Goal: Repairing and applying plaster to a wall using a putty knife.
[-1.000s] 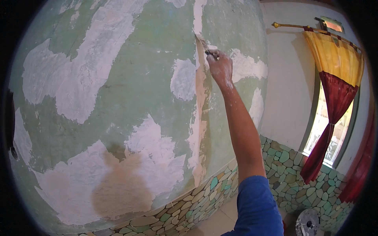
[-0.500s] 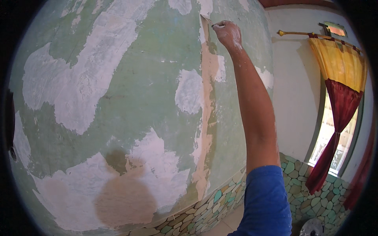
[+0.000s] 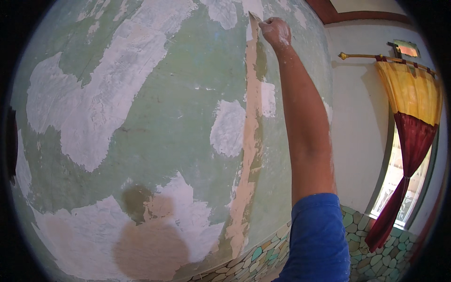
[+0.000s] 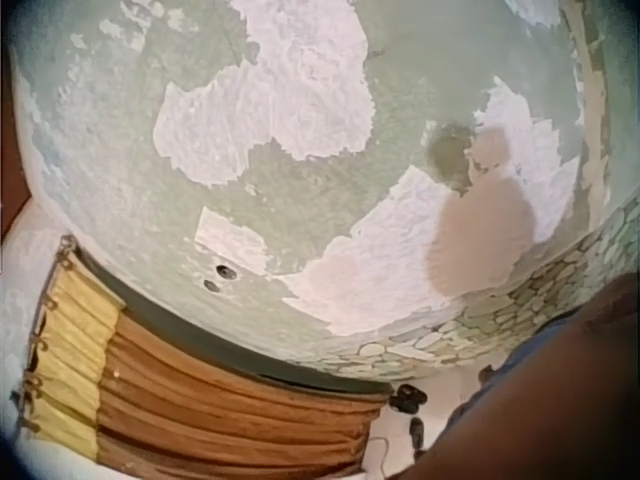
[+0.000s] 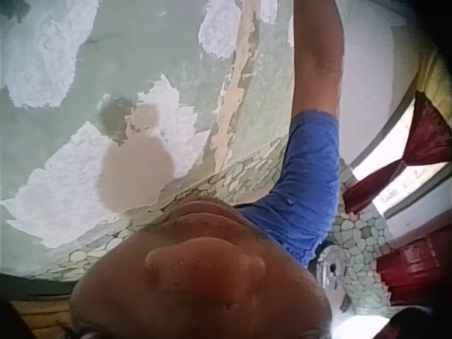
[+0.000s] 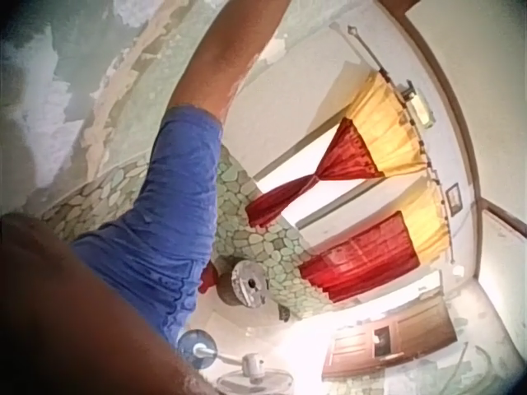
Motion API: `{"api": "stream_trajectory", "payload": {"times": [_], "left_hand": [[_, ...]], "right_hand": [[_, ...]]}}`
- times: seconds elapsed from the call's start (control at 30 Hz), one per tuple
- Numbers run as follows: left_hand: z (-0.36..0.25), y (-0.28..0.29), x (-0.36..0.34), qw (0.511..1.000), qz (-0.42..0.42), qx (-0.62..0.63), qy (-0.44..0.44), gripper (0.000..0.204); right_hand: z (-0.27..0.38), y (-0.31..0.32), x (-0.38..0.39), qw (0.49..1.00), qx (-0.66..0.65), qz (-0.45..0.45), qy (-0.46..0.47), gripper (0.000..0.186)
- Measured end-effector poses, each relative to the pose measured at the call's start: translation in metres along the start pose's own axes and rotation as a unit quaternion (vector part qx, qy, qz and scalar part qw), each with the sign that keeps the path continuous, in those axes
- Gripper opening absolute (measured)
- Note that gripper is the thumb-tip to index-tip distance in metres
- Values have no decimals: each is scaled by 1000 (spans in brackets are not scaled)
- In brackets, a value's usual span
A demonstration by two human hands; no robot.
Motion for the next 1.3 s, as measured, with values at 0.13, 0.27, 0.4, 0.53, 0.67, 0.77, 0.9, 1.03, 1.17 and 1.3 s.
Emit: {"api": "stream_trajectory", "payload": {"times": [0.13,0.27,0.4,0.53,0.67,0.77,0.9,1.03,1.17,1.3], "left_hand": [[-16,-6,5,999,-9,22,26,41],[-21,-17,23,998,-15,38,56,41],[-16,-18,36,995,-24,46,83,41],[-6,-12,51,993,-32,49,107,41],[19,-19,76,992,-26,49,116,41],[37,-26,109,991,-10,50,126,41],[54,-40,128,995,22,3,96,45],[-1,28,71,980,-102,169,-25,33],[-163,243,-54,913,-20,399,-86,23],[-256,346,-93,837,-31,517,-176,16]], "right_hand": [[-4,-6,-25,999,2,-7,35,37],[-4,-10,-34,1000,8,11,25,36],[-5,-8,-21,1000,3,-10,5,35],[3,16,22,992,-49,-107,33,34],[19,47,66,980,-40,-177,82,34],[22,59,121,979,-107,-154,84,32],[33,114,258,972,-183,-75,126,32],[52,143,437,970,-221,74,65,45],[28,209,575,955,-200,187,-117,50],[39,248,652,933,-172,255,-185,52]]}}
Point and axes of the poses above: each hand's wrist, its own x-axis away from the middle knuckle, its own y-axis out of the back of the hand, z = x × y, the point moved 9 cm from there along -x, towards the middle knuckle, and after that the axes turned 8 degrees about -z, right-handed, at the moved point
